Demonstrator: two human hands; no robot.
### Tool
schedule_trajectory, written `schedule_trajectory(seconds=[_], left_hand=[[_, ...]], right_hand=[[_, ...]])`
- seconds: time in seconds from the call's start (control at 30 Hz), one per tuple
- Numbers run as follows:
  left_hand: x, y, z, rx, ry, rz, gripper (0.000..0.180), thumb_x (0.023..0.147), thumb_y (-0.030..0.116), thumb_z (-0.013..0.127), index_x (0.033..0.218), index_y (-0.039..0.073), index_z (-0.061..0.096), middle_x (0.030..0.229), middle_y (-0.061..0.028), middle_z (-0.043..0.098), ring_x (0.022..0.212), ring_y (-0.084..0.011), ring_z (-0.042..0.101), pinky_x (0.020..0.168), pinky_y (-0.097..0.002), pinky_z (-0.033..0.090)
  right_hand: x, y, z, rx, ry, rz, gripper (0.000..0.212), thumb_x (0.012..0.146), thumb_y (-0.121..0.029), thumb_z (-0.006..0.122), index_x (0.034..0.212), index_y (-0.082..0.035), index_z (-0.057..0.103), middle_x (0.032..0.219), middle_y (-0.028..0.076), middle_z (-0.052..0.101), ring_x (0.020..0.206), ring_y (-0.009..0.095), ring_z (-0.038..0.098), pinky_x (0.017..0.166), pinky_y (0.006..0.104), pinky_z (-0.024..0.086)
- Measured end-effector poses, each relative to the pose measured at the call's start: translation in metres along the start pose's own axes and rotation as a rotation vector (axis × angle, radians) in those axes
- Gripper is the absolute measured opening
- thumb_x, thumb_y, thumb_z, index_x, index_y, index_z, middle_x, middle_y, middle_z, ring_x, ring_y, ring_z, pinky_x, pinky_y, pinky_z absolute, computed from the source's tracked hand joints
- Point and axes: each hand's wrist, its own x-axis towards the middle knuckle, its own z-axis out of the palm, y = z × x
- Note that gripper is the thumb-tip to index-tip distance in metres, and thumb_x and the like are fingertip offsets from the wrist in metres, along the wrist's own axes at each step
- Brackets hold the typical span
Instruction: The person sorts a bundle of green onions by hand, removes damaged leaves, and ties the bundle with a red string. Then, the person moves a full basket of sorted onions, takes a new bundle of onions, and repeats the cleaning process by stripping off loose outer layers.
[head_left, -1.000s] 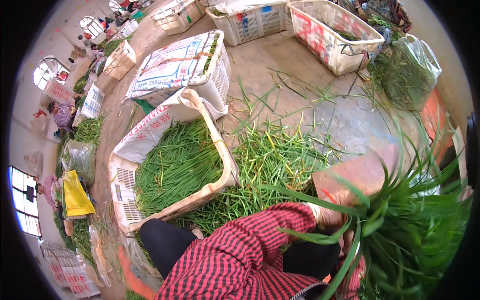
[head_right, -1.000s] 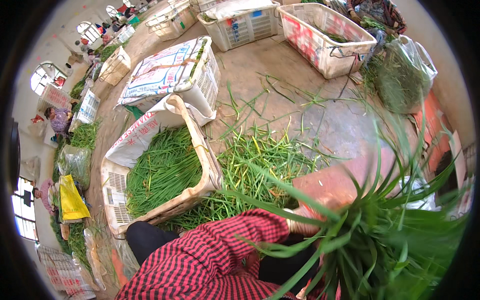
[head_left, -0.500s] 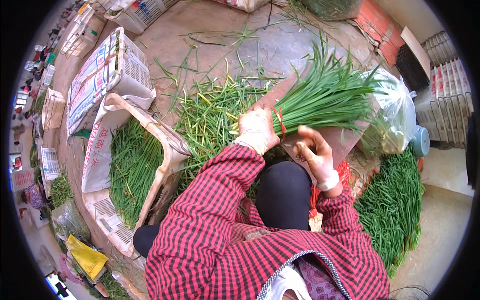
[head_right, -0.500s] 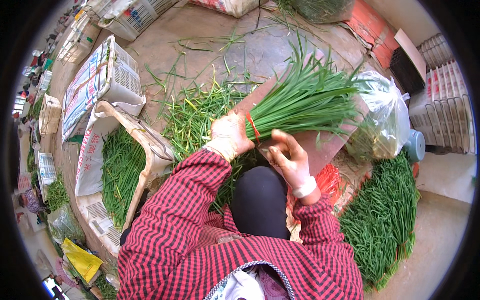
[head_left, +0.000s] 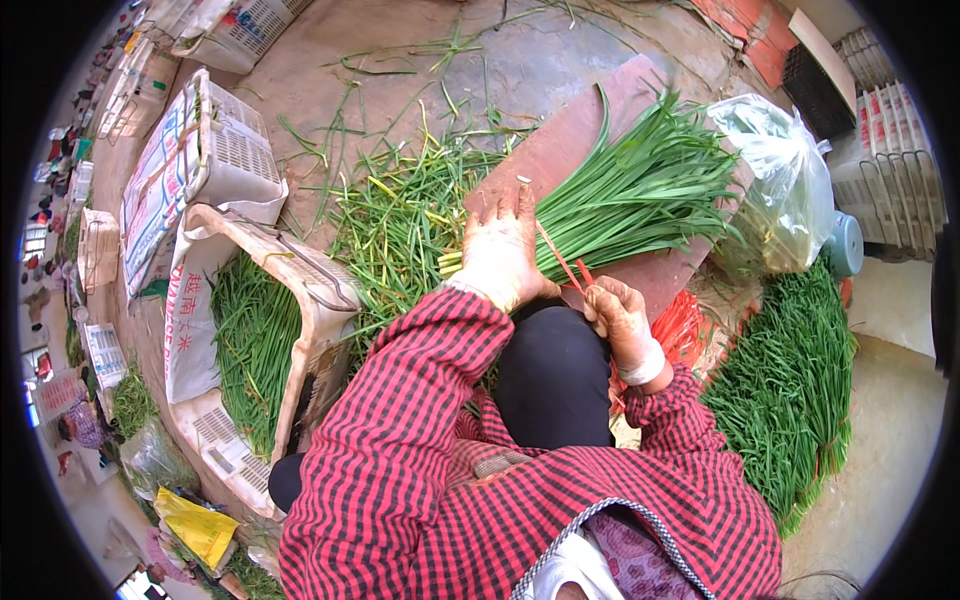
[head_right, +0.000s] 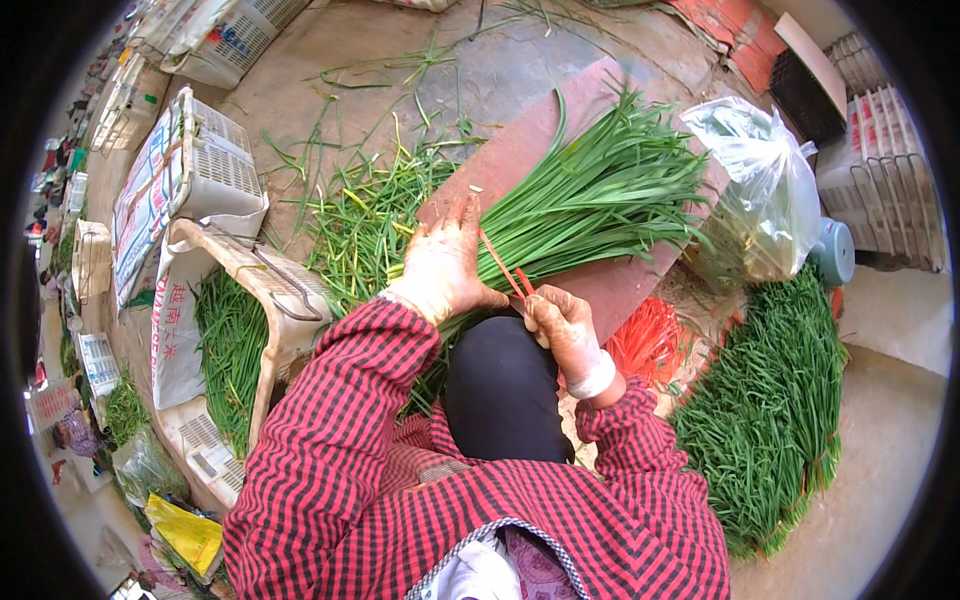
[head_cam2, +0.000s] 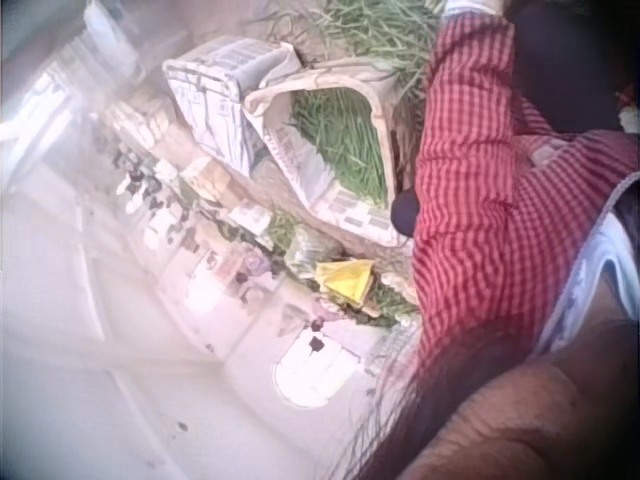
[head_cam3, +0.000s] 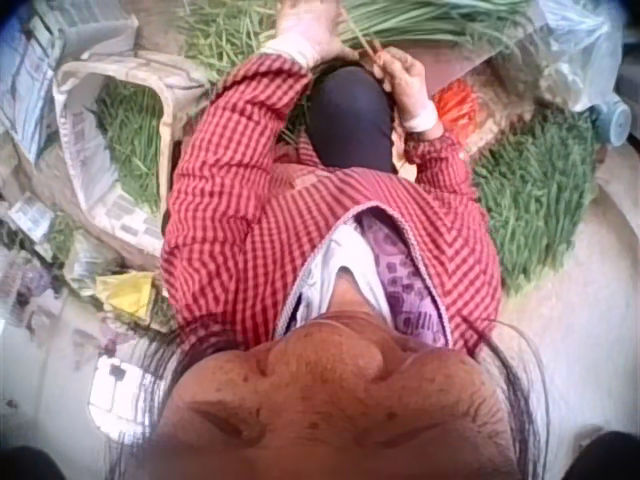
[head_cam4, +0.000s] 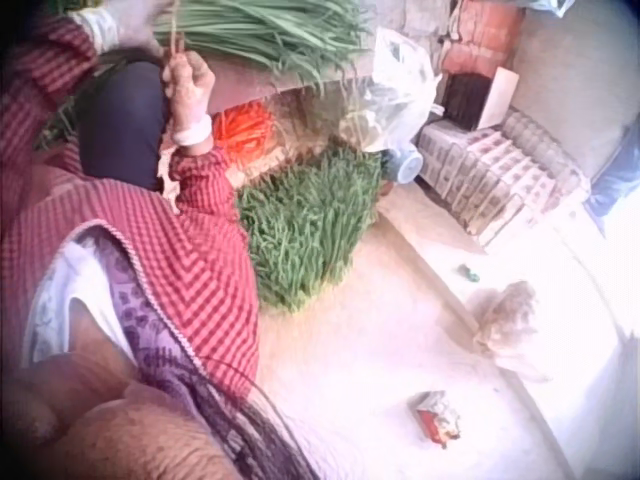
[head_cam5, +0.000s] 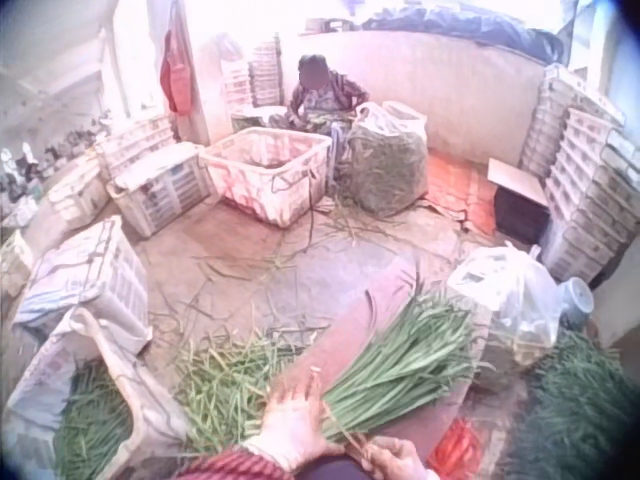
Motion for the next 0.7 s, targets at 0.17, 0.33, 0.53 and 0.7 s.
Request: schedule_trajectory(seconds=[0.17,0.33,0.53,0.7], left_hand=[[-0.006,0.013,0.007,0.027,-0.041,-0.033,0.103,0.061,0.042,0.086,0.142,0.001,0.039,0.124,-0.0169,0.057,0.116,-0.0324,0.058,0.097,-0.0435,0.048],[-0.010,0.001,0.015,0.147,0.152,0.025,0.061,0.063,0.035,0.083,0.114,0.010,0.060,0.113,-0.0086,0.060,0.107,-0.0244,0.060,0.088,-0.0393,0.050],[-0.069,-0.036,-0.040,0.008,0.122,0.107,0.085,0.059,0.023,0.085,0.133,0.010,0.047,0.104,-0.0098,0.060,0.100,-0.0310,0.061,0.084,-0.0441,0.049],[-0.147,-0.067,-0.077,0.144,0.262,0.058,0.085,0.066,0.029,0.080,0.140,0.011,0.043,0.109,-0.0131,0.060,0.103,-0.0326,0.060,0.091,-0.0458,0.046]], right_hand=[[0.014,-0.015,-0.004,0.141,-0.129,-0.035,0.023,0.095,-0.021,0.058,0.076,-0.008,0.059,0.067,-0.006,0.051,0.055,0.002,0.039,0.050,0.0189,0.028],[0.082,-0.076,0.079,0.381,-0.250,-0.190,0.023,0.098,-0.022,0.061,0.084,-0.005,0.065,0.066,-0.005,0.054,0.054,0.003,0.041,0.051,0.0219,0.032],[0.026,-0.171,0.024,-0.086,-0.001,-0.646,0.023,0.101,-0.024,0.058,0.113,-0.008,0.070,0.075,0.001,0.067,0.060,0.004,0.056,0.058,0.0184,0.043],[-0.046,-0.188,-0.006,-0.313,-0.059,-0.808,0.021,0.099,-0.020,0.062,0.111,-0.006,0.071,0.081,0.003,0.071,0.072,0.008,0.063,0.065,0.0205,0.047]])
